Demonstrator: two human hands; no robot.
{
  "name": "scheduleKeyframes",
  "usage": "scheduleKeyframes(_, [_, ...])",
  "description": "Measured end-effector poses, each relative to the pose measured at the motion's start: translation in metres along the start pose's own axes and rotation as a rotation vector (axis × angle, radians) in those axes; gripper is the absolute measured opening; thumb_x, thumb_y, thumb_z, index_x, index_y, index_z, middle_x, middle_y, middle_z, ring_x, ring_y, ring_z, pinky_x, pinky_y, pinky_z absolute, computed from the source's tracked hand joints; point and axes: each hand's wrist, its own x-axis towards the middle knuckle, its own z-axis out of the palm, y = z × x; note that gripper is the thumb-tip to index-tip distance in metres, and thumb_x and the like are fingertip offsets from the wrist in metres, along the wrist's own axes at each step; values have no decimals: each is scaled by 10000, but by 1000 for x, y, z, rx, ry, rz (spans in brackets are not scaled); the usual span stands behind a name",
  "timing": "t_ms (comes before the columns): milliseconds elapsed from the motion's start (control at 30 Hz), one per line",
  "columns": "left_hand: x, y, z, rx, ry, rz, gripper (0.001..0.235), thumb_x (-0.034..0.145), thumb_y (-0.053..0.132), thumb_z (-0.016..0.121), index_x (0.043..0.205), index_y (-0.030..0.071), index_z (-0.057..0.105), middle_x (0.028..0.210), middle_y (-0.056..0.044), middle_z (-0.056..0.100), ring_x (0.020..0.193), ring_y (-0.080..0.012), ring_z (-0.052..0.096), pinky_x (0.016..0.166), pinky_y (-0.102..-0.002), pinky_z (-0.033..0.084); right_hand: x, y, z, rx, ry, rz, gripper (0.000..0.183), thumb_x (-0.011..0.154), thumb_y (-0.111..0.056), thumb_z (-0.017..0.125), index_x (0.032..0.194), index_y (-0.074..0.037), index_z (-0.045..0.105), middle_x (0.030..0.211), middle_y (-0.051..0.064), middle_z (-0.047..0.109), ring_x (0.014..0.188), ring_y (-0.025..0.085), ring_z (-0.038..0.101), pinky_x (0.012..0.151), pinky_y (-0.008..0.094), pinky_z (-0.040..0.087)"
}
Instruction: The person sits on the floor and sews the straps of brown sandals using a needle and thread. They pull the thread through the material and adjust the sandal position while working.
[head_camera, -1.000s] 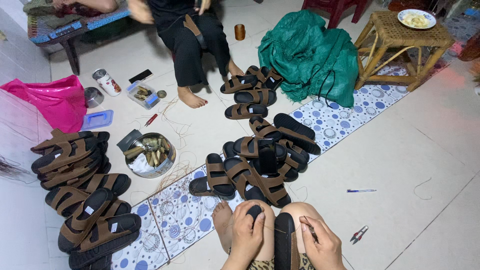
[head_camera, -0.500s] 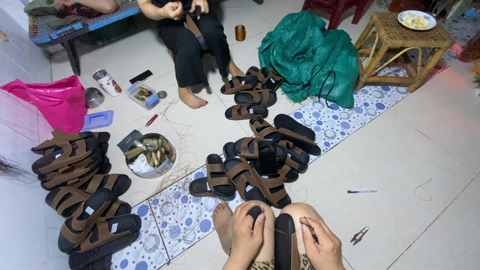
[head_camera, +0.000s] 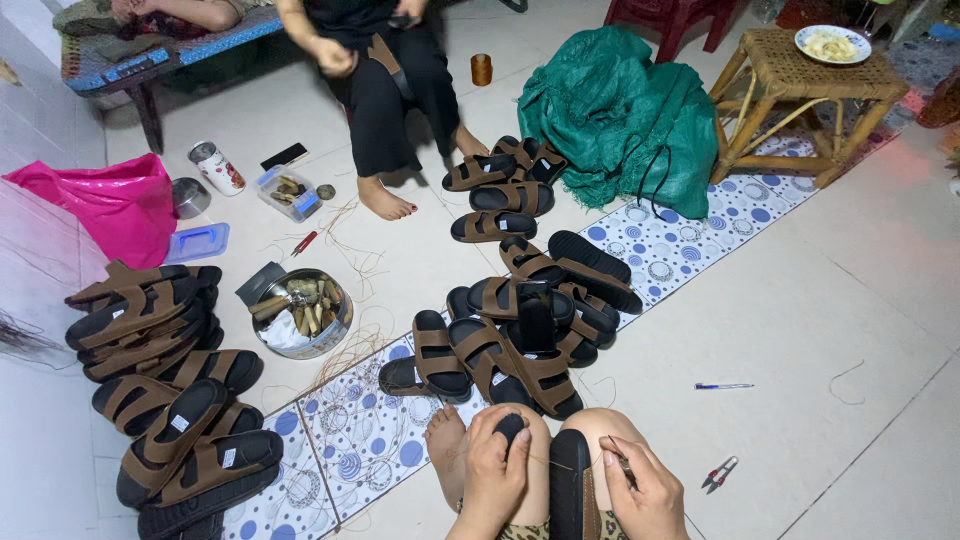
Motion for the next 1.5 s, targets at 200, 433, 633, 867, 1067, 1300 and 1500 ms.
scheduleKeyframes(200, [-2, -5, 2, 4, -1, 8, 220, 976, 195, 606, 978, 1, 710, 1075, -152, 715, 1036, -335, 639, 928, -449, 506, 0, 2, 2, 1, 9, -3, 158, 915, -146, 672, 1033, -172, 773, 1018, -63, 804, 913, 77, 766, 838, 237, 589])
scheduleKeyframes(433, [-4, -6, 2, 5, -18, -24, 229, 975, 201, 605, 970, -3, 708, 1099, -151, 713, 1058, -342, 633, 935, -461, 500, -3, 4, 4, 12, 1, 70, 167, 912, -167, 672, 1033, -182, 787, 1021, -67, 807, 855, 56, 757, 770, 221, 612])
scheduleKeyframes(633, [-5, -8, 4, -7, -1, -26, 204, 962, 179, 618, 924, -5, 697, 1098, -146, 719, 1058, -331, 639, 936, -448, 506, -2, 5, 3, 4, 15, 5, 160, 915, -163, 679, 1044, -176, 773, 1027, -66, 806, 905, 67, 765, 842, 232, 590])
scheduleKeyframes(867, [-6, -9, 4, 9, -16, -33, 223, 970, 187, 616, 936, -21, 690, 1109, -153, 710, 1065, -338, 627, 936, -451, 506, 0, -5, 0, 5, -25, 126, 165, 910, -184, 670, 1016, -206, 795, 1025, -90, 813, 846, 35, 751, 630, 213, 559])
scheduleKeyframes(1067, [-7, -11, 5, 16, -8, -19, 236, 974, 200, 621, 932, -23, 685, 1111, -155, 710, 1068, -347, 630, 939, -459, 504, -1, -1, 1, -4, -15, 88, 159, 910, -188, 669, 1018, -214, 784, 1014, -101, 807, 824, 25, 744, 548, 210, 540])
scheduleKeyframes(1300, [-6, -10, 5, 15, -5, -24, 233, 972, 202, 619, 968, -17, 699, 1096, -156, 711, 1059, -344, 635, 940, -452, 506, -1, 3, 2, 3, 2, 16, 159, 920, -171, 671, 1036, -174, 779, 1025, -64, 807, 914, 78, 766, 851, 240, 584])
scheduleKeyframes(1500, [-13, 3, -4, -135, -66, -217, 474, 992, 401, 533, 1297, 50, 626, 1212, -133, 636, 1171, -267, 615, 1032, -458, 504, -2, 2, 2, -33, 2, 57, 153, 913, -183, 679, 1024, -192, 784, 1022, -74, 808, 869, 70, 765, 791, 238, 604])
